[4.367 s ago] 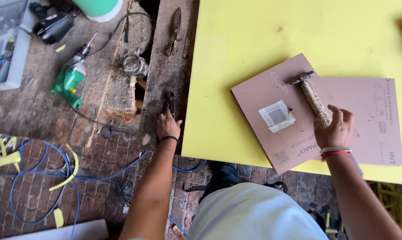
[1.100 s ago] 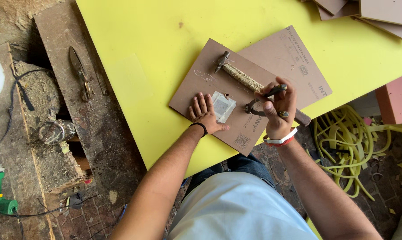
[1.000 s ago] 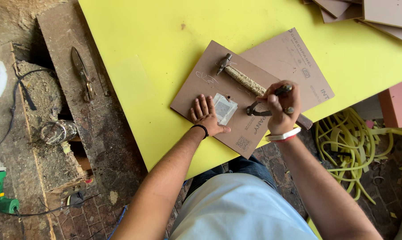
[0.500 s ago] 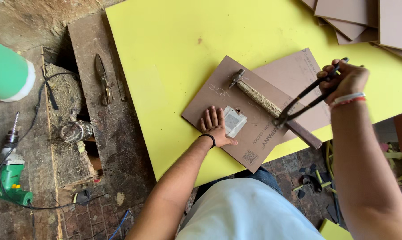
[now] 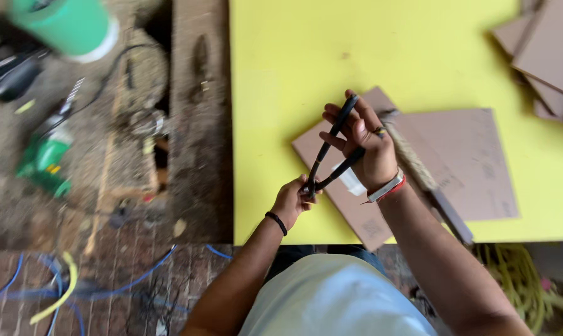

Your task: The person uses a hammer and pliers to drive and remove fasteners in pre-drilled holes on several brown MDF panels. They repeatedly stack and unstack the panels, flip them, and spray a white substance onto one panel before continuing the fastener work.

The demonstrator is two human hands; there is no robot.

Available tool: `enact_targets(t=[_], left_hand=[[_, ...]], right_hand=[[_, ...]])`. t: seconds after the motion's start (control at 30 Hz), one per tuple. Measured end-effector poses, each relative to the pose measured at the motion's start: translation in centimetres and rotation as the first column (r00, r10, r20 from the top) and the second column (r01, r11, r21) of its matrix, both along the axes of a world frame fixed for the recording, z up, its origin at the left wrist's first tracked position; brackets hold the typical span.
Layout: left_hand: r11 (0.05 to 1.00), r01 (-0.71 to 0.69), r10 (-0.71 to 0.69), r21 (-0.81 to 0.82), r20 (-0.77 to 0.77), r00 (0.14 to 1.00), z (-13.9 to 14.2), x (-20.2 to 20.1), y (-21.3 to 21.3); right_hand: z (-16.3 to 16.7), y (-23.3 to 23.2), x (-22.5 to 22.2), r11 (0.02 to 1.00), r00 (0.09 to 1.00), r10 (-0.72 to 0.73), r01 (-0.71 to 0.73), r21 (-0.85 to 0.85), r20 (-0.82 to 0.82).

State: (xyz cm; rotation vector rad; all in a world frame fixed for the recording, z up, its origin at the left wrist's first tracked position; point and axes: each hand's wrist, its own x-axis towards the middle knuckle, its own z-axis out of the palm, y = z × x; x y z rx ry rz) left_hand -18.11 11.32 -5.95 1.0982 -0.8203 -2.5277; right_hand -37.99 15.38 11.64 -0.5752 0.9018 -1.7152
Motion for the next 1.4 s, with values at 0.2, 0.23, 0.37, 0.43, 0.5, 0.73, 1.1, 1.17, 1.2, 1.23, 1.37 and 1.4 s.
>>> enact_targets(t=[0.2, 0.23, 0.37, 0.43, 0.5, 0.73, 1.1, 1.17, 1.2, 1.23, 1.37, 1.4], left_hand=[[0.836, -0.538, 0.516, 0.111, 0.177, 0.838, -5.7, 14.6, -3.2], [0.8, -0.591, 0.572, 0.102, 0.17, 0.803, -6.3, 17.1, -3.5], [0.625, -0.779, 0.746, 0.055, 0.254, 0.616, -6.4, 24.6, -3.9], [0.561, -0.828, 0.782, 0.027, 0.312, 0.54, -6.4, 26.9, -3.7], [0.541, -0.841, 0.79, 0.008, 0.338, 0.511, -6.2, 28.7, -3.2], [0.76, -0.644, 0.644, -0.086, 0.228, 0.73, -6.0, 29.1, -1.8], [0.995, -0.007, 0.008, -0.098, 0.013, 1.0, -5.5, 7.0, -1.3], [0.991, 0.076, -0.071, -0.112, 0.048, 0.996, -5.2, 3.5, -0.5], [0.987, 0.108, -0.1, -0.122, 0.069, 0.993, -5.1, 2.4, -0.1], [0.986, 0.118, -0.112, -0.12, 0.057, 0.992, -5.2, 1.4, 0.4], [0.988, 0.109, -0.109, -0.112, 0.004, 0.994, -6.0, 0.1, 2.3], [0.99, 0.096, -0.098, -0.102, -0.016, 0.995, -6.1, 0.3, 2.9]], right_hand=[[-5.0, -7.8, 13.9, 0.886, 0.792, 0.284, -0.432, -0.167, -0.54], [-6.5, -9.2, 16.6, 0.834, 0.64, 0.273, -0.53, -0.155, -0.718], [-12.3, -13.8, 25.8, 0.591, -0.315, 0.02, -0.762, 0.266, -0.949], [-14.6, -14.4, 28.3, 0.565, -0.324, -0.074, -0.793, 0.228, -0.943], [-16.5, -13.8, 30.0, 0.605, -0.354, -0.031, -0.751, 0.264, -0.935], [-20.3, -5.4, 19.4, 0.962, 0.133, 0.241, -0.164, 0.219, -0.961], [-17.5, 24.2, -8.8, 0.339, 0.203, 0.557, 0.83, 0.443, -0.806], [-17.7, 26.8, -9.4, 0.282, 0.238, 0.648, 0.808, 0.518, -0.723], [-17.8, 27.5, -9.6, 0.287, 0.294, 0.668, 0.746, 0.601, -0.683], [-17.8, 27.9, -9.5, 0.292, 0.341, 0.691, 0.675, 0.678, -0.637], [-16.4, 26.6, -7.9, 0.39, 0.44, 0.612, 0.555, 0.735, -0.657], [-15.8, 25.8, -7.1, 0.374, 0.476, 0.597, 0.547, 0.749, -0.645]])
